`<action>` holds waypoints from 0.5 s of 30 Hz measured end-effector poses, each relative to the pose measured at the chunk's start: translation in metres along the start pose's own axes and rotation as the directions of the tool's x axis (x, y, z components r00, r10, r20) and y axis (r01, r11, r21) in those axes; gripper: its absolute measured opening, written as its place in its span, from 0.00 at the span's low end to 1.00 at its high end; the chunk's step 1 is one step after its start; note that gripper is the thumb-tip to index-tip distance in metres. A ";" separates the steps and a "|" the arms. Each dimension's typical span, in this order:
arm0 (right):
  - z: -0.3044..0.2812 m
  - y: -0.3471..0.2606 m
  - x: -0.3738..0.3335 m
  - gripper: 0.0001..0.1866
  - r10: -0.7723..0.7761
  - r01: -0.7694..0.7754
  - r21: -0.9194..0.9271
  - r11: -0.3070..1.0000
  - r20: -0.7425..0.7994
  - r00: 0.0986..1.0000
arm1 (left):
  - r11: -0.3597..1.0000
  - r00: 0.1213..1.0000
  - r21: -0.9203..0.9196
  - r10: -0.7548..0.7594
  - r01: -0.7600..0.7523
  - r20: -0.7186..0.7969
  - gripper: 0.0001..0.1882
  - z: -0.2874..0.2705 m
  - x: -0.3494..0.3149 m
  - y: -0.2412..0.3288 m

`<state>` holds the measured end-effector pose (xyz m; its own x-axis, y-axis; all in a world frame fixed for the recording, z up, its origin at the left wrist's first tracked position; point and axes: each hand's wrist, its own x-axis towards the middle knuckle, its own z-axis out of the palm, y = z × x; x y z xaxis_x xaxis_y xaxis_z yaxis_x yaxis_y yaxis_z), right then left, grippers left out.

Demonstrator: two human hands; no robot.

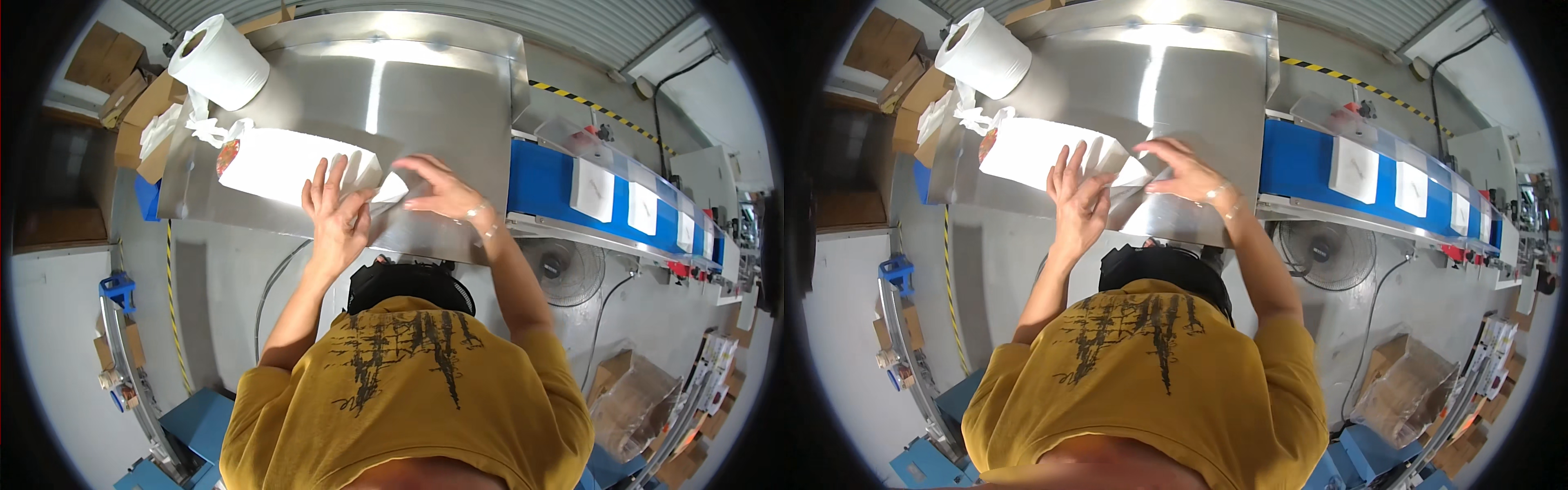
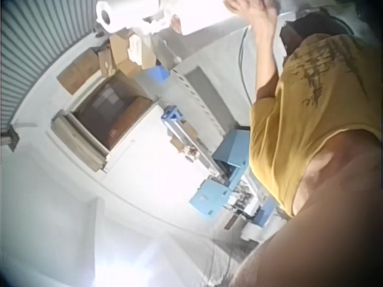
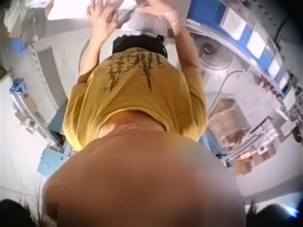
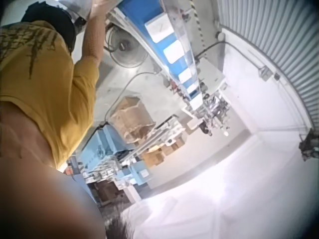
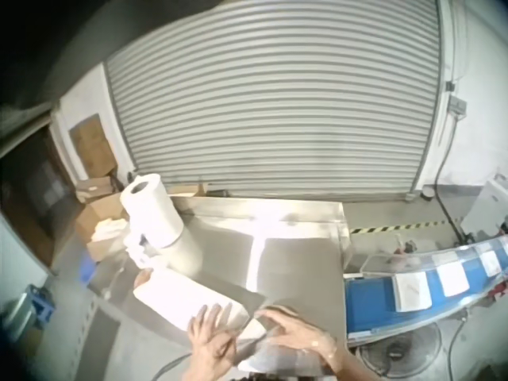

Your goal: The recorder is manually packaging stacks of tissue paper coming off a production line into bags.

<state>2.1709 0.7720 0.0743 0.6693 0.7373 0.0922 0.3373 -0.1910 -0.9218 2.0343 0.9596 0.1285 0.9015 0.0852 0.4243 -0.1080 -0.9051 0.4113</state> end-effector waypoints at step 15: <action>-0.125 0.086 -0.098 0.22 0.124 -0.794 -0.260 0.549 -0.914 0.385 | 0.993 0.989 0.024 -0.109 0.112 -0.102 0.17 0.006 -0.002 -0.023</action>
<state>2.2170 0.6026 0.0332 0.9051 -0.3325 0.2651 -0.1745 -0.8590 -0.4814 2.0379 0.9778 0.1133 0.8604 0.2253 0.4572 0.0037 -0.8997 0.4364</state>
